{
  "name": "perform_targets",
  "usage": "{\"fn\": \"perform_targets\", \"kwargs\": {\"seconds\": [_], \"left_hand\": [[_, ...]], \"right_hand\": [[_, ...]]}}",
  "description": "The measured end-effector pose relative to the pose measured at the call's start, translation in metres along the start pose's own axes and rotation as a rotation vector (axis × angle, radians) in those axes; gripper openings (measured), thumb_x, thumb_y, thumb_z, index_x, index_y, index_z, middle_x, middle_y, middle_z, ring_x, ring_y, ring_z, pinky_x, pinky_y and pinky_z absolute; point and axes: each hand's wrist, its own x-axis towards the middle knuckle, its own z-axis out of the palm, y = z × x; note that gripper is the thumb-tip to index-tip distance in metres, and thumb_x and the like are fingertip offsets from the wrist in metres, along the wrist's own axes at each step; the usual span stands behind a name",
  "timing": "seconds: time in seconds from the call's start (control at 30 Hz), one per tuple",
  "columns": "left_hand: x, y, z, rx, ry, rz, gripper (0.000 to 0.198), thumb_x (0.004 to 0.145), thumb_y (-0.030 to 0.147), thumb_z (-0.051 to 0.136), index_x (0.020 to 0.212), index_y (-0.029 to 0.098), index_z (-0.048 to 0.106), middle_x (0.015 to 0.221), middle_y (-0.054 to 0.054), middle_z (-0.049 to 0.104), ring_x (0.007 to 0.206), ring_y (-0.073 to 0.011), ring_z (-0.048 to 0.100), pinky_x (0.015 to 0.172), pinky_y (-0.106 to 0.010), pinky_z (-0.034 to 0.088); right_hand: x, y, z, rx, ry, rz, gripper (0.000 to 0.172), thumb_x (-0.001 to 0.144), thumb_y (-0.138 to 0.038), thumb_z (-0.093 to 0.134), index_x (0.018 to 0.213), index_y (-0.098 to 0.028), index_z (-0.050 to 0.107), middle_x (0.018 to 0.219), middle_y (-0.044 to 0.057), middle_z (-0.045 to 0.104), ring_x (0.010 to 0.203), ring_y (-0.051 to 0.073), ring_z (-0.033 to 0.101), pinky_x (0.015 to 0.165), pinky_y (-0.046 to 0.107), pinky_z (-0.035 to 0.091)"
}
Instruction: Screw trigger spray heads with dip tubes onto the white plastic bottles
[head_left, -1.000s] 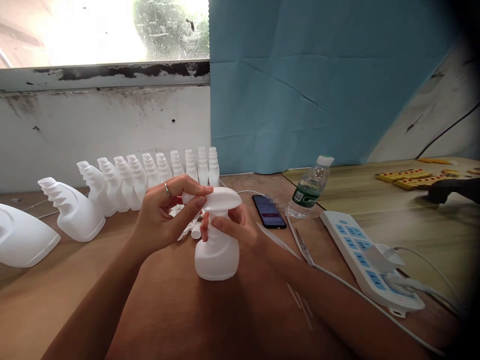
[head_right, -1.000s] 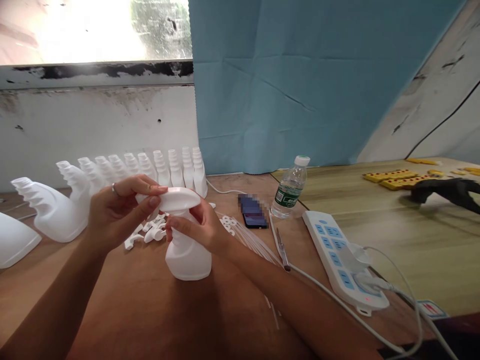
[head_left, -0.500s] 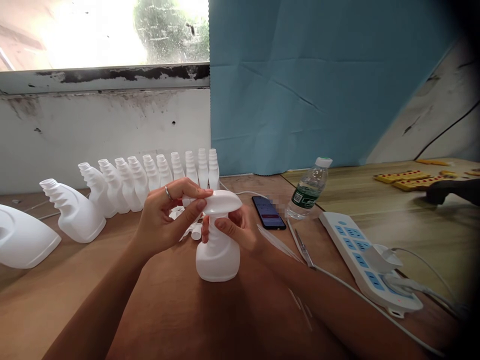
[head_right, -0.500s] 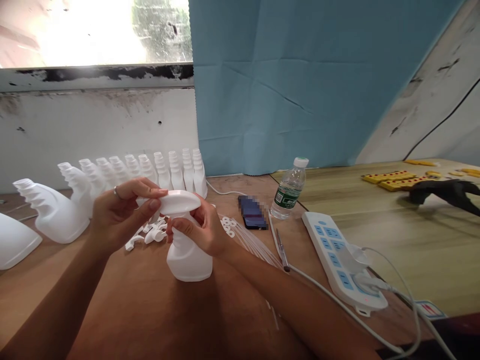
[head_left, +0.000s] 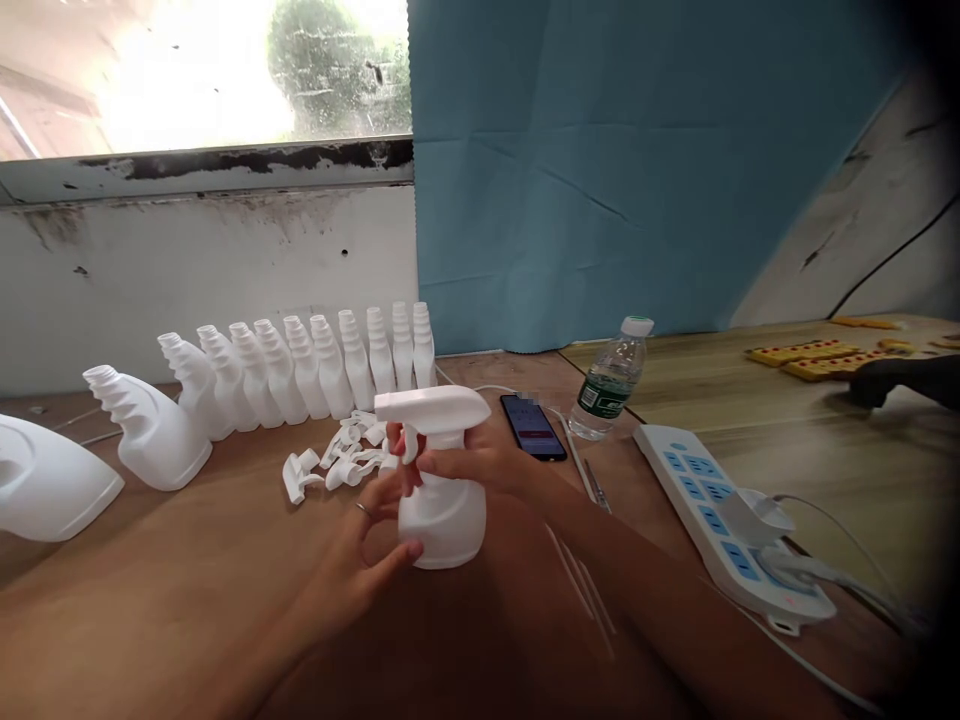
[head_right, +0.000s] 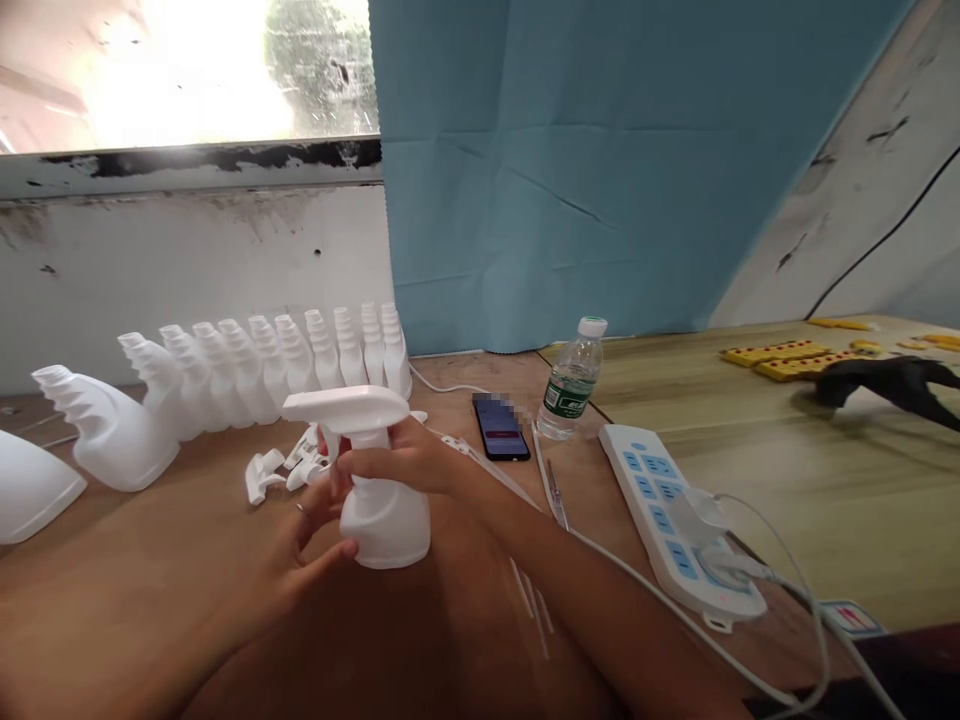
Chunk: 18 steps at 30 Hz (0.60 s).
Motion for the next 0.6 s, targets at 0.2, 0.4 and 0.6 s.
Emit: {"fn": "perform_targets", "kwargs": {"seconds": [0.2, 0.4, 0.6], "left_hand": [[-0.015, -0.020, 0.012, -0.031, 0.075, -0.046, 0.055, 0.088, 0.032, 0.064, 0.139, 0.033, 0.045, 0.137, -0.008, 0.055, 0.123, -0.0321, 0.056, 0.098, -0.048, 0.054], [-0.018, -0.010, 0.007, 0.103, 0.076, 0.017, 0.048, 0.090, 0.030, 0.059, 0.136, 0.034, 0.046, 0.128, -0.006, 0.062, 0.112, -0.0290, 0.063, 0.087, -0.040, 0.059], [-0.053, -0.015, -0.003, 0.412, 0.243, 0.021, 0.050, 0.089, 0.032, 0.059, 0.136, 0.037, 0.044, 0.113, -0.002, 0.069, 0.101, -0.0280, 0.068, 0.081, -0.038, 0.059]], "right_hand": [[0.000, -0.005, 0.015, 0.051, -0.069, 0.085, 0.024, 0.082, -0.034, 0.067, 0.098, -0.016, 0.066, 0.078, 0.004, 0.067, 0.083, 0.019, 0.063, 0.079, 0.034, 0.050], [0.000, -0.005, 0.021, 0.203, -0.003, 0.040, 0.021, 0.079, -0.030, 0.071, 0.093, -0.017, 0.062, 0.084, 0.003, 0.066, 0.084, 0.019, 0.065, 0.079, 0.033, 0.051], [-0.006, 0.009, 0.031, -0.265, -0.028, 0.006, 0.038, 0.082, -0.038, 0.070, 0.115, -0.020, 0.061, 0.113, 0.008, 0.063, 0.109, 0.023, 0.058, 0.092, 0.036, 0.048]]}}
